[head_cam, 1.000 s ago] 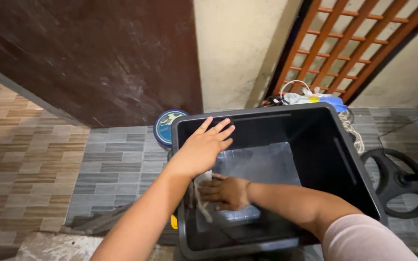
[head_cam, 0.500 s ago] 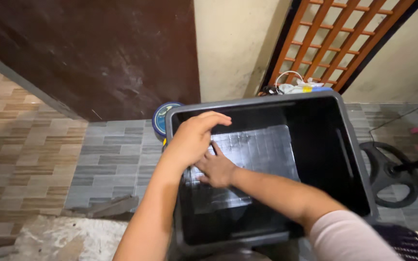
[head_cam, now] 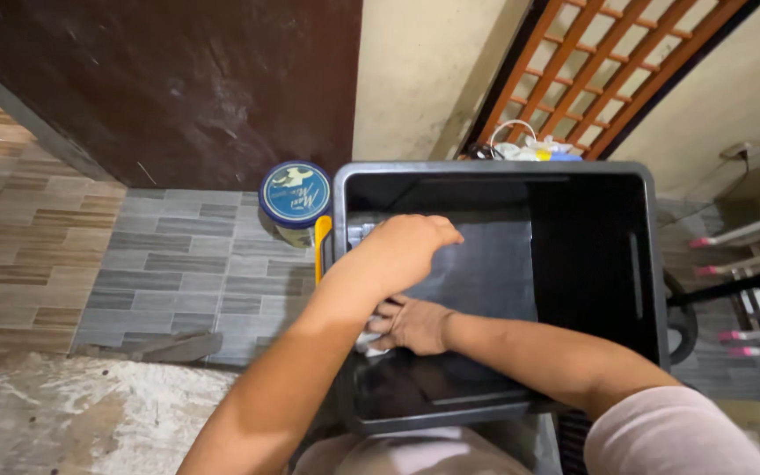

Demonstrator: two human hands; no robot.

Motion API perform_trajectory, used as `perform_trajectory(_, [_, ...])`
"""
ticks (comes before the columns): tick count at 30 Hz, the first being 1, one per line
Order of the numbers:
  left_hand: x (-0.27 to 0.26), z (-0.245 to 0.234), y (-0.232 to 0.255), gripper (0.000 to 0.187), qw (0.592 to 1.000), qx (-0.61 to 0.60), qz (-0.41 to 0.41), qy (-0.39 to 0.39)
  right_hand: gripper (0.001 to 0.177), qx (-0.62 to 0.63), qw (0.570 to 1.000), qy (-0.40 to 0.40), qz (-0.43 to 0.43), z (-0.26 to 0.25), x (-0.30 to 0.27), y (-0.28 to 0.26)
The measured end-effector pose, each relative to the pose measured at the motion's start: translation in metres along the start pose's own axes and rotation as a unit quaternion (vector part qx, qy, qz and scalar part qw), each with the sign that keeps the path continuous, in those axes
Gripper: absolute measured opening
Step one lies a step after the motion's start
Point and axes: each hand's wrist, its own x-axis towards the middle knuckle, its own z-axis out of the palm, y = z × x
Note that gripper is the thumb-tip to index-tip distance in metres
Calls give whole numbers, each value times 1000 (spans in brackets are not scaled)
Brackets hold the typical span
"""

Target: The person wipes the interior and exterior surfaces of a black plastic storage box using a white cloth. They clean the bottom, sides, and lid of the box, which is placed on the floor.

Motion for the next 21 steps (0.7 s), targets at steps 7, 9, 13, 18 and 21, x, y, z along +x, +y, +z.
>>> perform_trajectory(7, [-8,5,12,40,999,49,-5,11,53,28,995,-38,88,-7,-48,-1])
perform_trajectory(9, [-9,8,18,36,999,37,-8,23,51,6,997,1,76,-3,-46,-2])
perform_trajectory(13, [-11,12,21,37,999,44,-9,28,40,118,983,119,77,18,-3,-6])
perform_trajectory(18, [-16,0,21,39,996,83,-31,22,51,39,992,49,108,19,0,-5])
perform_trajectory(21, [-23,-10,28,41,997,70,-10,43,61,-21,958,86,274,18,-45,14])
